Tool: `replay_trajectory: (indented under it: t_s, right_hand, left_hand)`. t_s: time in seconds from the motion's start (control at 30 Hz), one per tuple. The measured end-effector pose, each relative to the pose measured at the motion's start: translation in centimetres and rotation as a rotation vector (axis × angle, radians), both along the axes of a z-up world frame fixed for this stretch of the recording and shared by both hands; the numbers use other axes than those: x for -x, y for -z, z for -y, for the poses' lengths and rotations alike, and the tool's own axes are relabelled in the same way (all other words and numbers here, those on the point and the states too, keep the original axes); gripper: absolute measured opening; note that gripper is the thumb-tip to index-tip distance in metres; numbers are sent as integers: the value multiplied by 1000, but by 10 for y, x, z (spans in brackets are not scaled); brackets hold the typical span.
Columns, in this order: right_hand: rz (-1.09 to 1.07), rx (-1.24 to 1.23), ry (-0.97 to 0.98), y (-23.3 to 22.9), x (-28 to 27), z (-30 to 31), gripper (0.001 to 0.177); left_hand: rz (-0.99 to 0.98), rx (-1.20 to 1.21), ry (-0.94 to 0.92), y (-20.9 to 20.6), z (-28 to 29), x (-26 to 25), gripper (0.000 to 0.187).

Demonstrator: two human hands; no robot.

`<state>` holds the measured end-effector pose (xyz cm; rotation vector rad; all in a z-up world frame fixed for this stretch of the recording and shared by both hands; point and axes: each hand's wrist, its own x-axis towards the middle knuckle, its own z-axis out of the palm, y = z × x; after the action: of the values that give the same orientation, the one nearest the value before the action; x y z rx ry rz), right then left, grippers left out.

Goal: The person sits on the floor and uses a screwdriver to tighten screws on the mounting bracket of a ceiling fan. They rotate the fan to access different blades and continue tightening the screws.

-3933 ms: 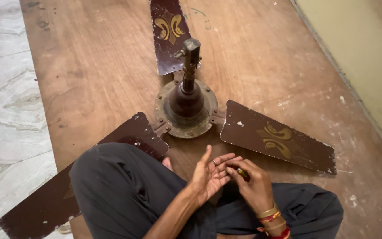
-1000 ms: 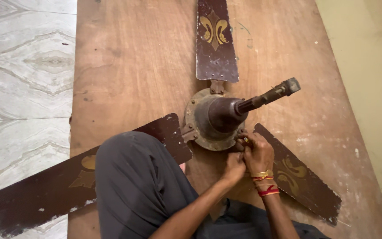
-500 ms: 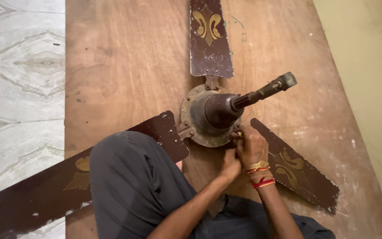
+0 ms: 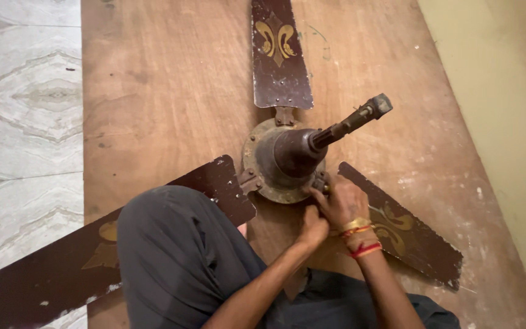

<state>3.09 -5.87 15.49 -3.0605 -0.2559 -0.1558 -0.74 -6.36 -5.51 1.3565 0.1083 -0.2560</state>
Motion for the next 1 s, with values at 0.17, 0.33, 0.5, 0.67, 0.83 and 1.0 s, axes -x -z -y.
replay_trajectory:
  t_s: [0.17,0.33,0.5,0.67,0.83,1.0]
  right_hand:
    - [109,-265,-112,-7,8,7,32]
    - [47,-142,-154,-9,4,6,24]
    - [59,-158,-168,3,0,13,21]
    - [75,-243,-40,14,2,13,23]
    - [105,-130,-51,10,1,4,16]
    - [68,-35,-39,14,-1,6,14]
  left_hand:
    - [-302,477,116,-12,-1,3,19]
    - [-251,475,75,-24,-7,2,28]
    - [-79,337,84,-21,-12,4,20]
    - [-74,200,66,-28,-16,3,21]
    - [-27,208,35,-22,-10,1,20]
    - [-171,226,44,-15,-9,0,19]
